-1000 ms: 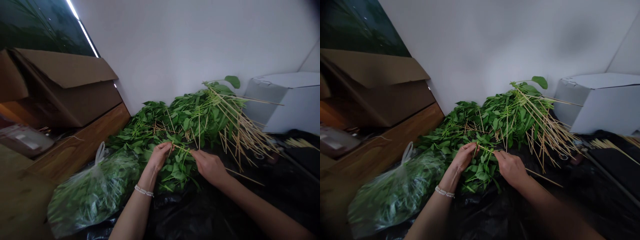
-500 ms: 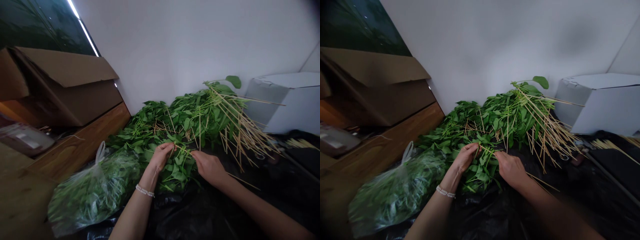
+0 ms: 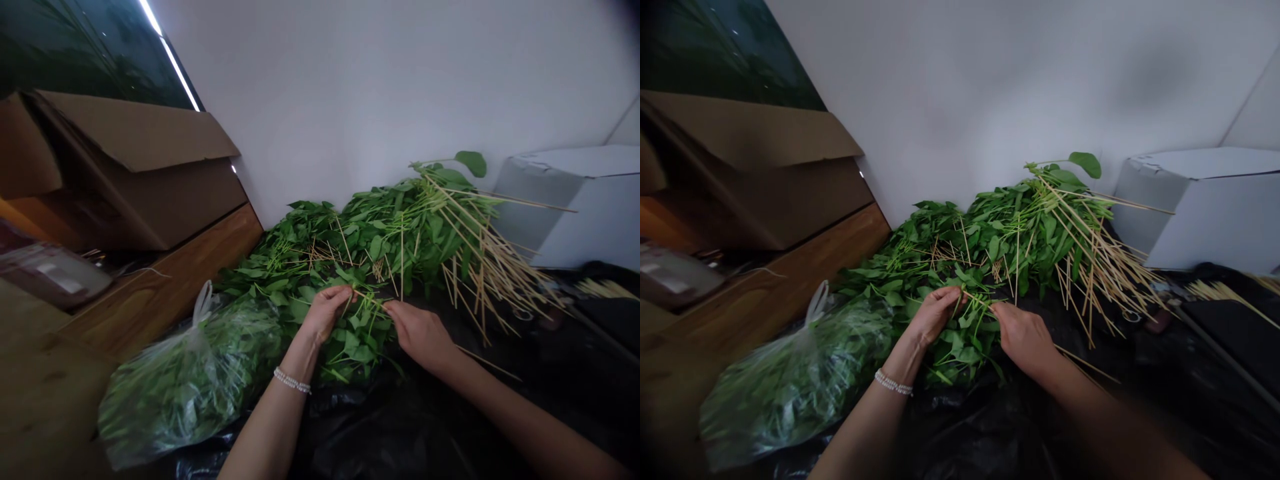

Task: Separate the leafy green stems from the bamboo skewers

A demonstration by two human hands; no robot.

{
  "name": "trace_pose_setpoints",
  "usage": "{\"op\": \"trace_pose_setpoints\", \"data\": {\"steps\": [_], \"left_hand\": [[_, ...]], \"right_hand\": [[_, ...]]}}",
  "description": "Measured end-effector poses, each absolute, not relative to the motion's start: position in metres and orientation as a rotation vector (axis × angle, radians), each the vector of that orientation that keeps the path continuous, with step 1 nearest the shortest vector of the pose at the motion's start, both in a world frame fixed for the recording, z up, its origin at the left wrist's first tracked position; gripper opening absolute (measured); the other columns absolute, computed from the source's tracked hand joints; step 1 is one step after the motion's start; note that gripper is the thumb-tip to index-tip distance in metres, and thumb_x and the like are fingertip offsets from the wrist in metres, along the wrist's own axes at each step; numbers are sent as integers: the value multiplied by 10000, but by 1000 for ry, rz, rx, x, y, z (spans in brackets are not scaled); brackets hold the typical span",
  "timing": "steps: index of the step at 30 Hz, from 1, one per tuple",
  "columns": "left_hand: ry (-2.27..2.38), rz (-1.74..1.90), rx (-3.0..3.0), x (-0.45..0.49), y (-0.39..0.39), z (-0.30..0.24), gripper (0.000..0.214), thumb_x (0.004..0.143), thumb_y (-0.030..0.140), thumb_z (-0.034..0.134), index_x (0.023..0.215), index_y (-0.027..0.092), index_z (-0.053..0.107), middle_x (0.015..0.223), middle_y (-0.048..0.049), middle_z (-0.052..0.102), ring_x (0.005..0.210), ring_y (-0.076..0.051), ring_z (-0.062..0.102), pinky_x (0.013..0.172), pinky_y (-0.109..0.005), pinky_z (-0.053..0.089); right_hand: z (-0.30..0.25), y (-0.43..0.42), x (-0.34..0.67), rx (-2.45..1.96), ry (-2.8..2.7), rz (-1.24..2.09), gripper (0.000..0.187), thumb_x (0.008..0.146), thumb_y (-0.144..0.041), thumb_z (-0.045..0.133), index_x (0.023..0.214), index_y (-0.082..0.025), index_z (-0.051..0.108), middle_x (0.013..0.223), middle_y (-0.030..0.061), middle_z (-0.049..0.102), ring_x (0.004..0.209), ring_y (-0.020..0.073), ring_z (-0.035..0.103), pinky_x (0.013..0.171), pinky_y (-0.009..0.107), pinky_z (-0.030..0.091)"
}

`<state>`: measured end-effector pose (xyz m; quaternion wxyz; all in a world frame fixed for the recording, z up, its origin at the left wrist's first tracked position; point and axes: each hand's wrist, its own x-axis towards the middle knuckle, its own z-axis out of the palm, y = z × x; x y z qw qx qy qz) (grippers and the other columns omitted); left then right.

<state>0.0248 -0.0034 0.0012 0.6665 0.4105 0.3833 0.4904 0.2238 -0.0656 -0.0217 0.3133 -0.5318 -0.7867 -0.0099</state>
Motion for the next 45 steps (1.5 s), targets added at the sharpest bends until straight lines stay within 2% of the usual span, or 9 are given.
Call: {"op": "trace_pose_setpoints", "data": {"steps": [5,9,14,18,24,30,38,42,45], "left_hand": [[843,1046,974,32,-7,-4,294,578,318,853,750,112,733,716,-37,710,641,-99,619,690,-216,472],[837,1042,1015,35,-8,-6,302,596,330,842,788,123,737,748,-34,716,643,-98,620,698,-218,478],[957,1209,1209,22,6,-8,327,762,396,696,993,166,714,911,-67,728,788,-148,652,757,-267,493],[1199,1212,1804,14,14,-17,219,850,219,560,1000,173,713,993,-83,715,945,-194,634,900,-340,463],[1464,711,2571,17,7,-28,440,818,12,466,1144,227,669,1107,-88,661,1010,-222,558,910,-368,429],[1576,685,2594,16,6,-22,229,843,130,548,953,192,740,916,-104,658,909,-231,544,839,-354,437],[1597,662,2560,9,9,-22,299,862,88,467,942,179,740,931,-108,665,893,-220,542,849,-336,431],[1695,598,2615,12,4,-20,281,899,316,513,1126,276,673,1125,-106,627,1058,-272,489,872,-413,400],[1714,501,2663,15,0,-21,314,880,438,530,1148,328,650,1290,-90,559,1184,-316,411,895,-477,363]], "right_hand": [[-23,-66,223,-1348,-2097,-196,278,923,-134,376,1045,-172,623,938,54,697,852,156,655,719,236,446],[-20,-66,223,-1366,-2102,-280,264,921,-141,393,1043,-170,625,912,43,699,771,138,656,658,226,436],[-13,-62,234,-1445,-2001,-485,262,902,-126,412,1054,-161,623,901,43,702,755,137,658,606,222,406],[-9,-57,244,-1544,-1890,-544,244,908,-155,422,1045,-171,624,926,35,705,713,137,652,539,233,372],[-10,-56,242,-1543,-1895,-502,235,924,-179,419,1035,-181,626,932,34,706,726,131,652,556,223,379],[-10,-59,238,-1581,-1954,-415,267,913,-164,404,1054,-188,630,935,54,706,771,143,655,591,223,402],[-16,-58,237,-1554,-1988,-414,272,904,-157,412,1057,-185,635,943,44,705,744,139,657,573,231,402],[-16,-59,236,-1562,-2016,-410,271,904,-159,413,1066,-183,630,936,42,704,742,141,658,568,235,398],[-16,-59,235,-1558,-2020,-401,271,905,-164,408,1065,-187,625,942,40,703,752,141,657,567,237,398]]}}
